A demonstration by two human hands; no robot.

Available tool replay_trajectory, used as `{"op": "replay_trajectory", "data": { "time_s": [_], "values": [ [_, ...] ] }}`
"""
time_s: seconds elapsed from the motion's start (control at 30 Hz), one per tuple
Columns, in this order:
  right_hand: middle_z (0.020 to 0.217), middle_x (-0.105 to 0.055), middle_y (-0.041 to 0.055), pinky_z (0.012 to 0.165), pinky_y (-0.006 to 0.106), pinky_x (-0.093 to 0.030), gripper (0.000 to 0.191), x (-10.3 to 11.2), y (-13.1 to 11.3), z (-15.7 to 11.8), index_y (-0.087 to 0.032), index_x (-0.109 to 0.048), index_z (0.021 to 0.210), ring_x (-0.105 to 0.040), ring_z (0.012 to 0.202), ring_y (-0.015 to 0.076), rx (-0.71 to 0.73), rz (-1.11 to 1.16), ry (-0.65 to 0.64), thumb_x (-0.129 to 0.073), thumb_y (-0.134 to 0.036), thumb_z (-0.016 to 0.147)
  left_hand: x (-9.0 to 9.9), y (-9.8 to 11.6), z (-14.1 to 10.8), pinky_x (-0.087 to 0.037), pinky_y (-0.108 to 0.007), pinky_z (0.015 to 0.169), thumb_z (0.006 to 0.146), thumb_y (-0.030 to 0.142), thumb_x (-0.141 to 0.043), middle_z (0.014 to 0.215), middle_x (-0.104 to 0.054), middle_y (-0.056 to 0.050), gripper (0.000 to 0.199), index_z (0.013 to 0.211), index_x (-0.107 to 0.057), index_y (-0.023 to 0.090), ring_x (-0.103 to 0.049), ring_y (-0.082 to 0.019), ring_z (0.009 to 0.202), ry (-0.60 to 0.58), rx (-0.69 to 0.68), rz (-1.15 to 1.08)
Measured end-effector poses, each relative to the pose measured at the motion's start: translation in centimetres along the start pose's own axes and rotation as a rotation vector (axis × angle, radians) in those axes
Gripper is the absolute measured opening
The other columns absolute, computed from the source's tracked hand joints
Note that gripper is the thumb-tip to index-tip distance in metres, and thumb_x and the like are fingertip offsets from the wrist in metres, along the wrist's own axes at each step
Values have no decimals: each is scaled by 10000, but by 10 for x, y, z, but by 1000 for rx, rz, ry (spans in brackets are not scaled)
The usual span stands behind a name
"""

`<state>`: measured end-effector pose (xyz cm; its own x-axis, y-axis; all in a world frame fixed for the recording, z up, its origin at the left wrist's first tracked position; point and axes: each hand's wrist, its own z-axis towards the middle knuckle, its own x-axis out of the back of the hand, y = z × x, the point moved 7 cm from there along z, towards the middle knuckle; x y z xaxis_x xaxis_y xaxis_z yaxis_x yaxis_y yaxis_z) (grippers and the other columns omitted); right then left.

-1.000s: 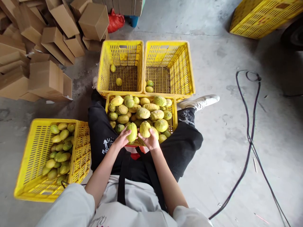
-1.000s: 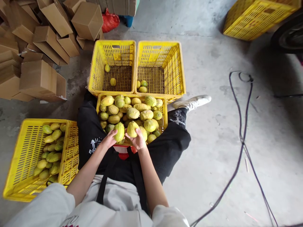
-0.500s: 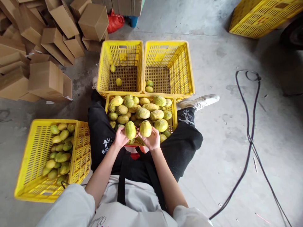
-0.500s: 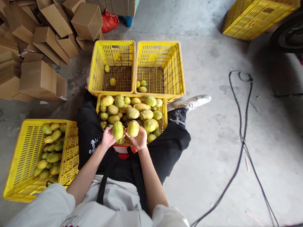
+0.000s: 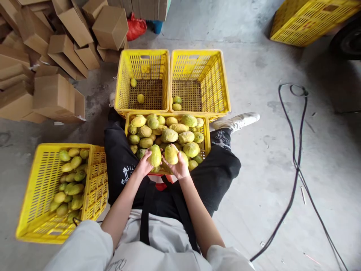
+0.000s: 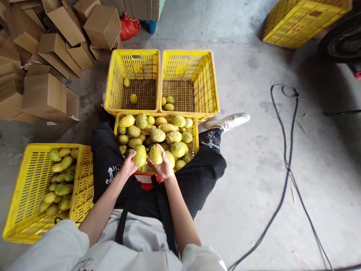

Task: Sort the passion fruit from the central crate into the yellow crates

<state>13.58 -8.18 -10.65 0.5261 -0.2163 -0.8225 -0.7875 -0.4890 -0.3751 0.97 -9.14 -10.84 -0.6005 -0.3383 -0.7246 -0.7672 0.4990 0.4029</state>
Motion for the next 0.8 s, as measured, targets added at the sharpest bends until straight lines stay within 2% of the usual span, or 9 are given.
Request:
{"op": "replay_trajectory", "data": {
  "time_s": [0.17, 0.27, 0.4, 0.6, 0.7, 0.8],
  "values": [
    [1110, -677, -16, 856, 350, -584, 440, -2, 2, 1, -316, -583, 1186, -650, 1030, 206, 6, -65, -17, -667, -409, 764, -2, -1, 2, -481, -432, 941, 807, 281, -609, 1173, -639, -99, 294, 1084, -613, 184, -593, -263, 1099, -32, -21, 67],
    [1131, -669, 2, 843, 352, -582, 435, -3, 4, 1, -306, -587, 1177, -623, 1079, 215, -14, -99, -14, -654, -423, 763, 1, -4, 3, -466, -445, 960, 857, 312, -525, 1116, -664, -103, 256, 1037, -653, 182, -576, -279, 1132, 34, 25, 43],
    [1124, -668, 23, 853, 389, -567, 410, -5, 2, 1, -301, -583, 1156, -612, 1100, 237, -9, -75, 3, -601, -471, 783, 3, -4, 3, -457, -474, 956, 879, 434, -433, 1042, -682, -122, 378, 1002, -650, 149, -574, -290, 1134, 99, 71, -102],
    [1094, -672, 7, 851, 401, -553, 288, -8, -3, 3, -307, -547, 1102, -644, 1026, 211, -2, 33, 4, -537, -343, 817, -1, 1, 1, -460, -482, 946, 879, 288, -413, 1015, -687, -118, 295, 993, -632, 125, -603, -269, 1086, 84, 60, -192],
    [1041, -681, 8, 843, 399, -563, 249, -7, 0, 3, -284, -560, 1045, -666, 954, 204, -47, 6, -7, -555, -360, 808, -4, -1, 1, -475, -481, 928, 882, 302, -446, 1033, -682, -125, 297, 1047, -618, 125, -611, -272, 1070, 64, 85, -182],
    [949, -699, 26, 835, 381, -577, 239, -4, 2, 3, -256, -594, 952, -670, 935, 213, -68, -44, -3, -603, -414, 773, 0, -4, 0, -491, -463, 910, 860, 300, -519, 1021, -683, -107, 255, 1039, -612, 145, -630, -258, 1027, 98, 99, -147]
  ]
}}
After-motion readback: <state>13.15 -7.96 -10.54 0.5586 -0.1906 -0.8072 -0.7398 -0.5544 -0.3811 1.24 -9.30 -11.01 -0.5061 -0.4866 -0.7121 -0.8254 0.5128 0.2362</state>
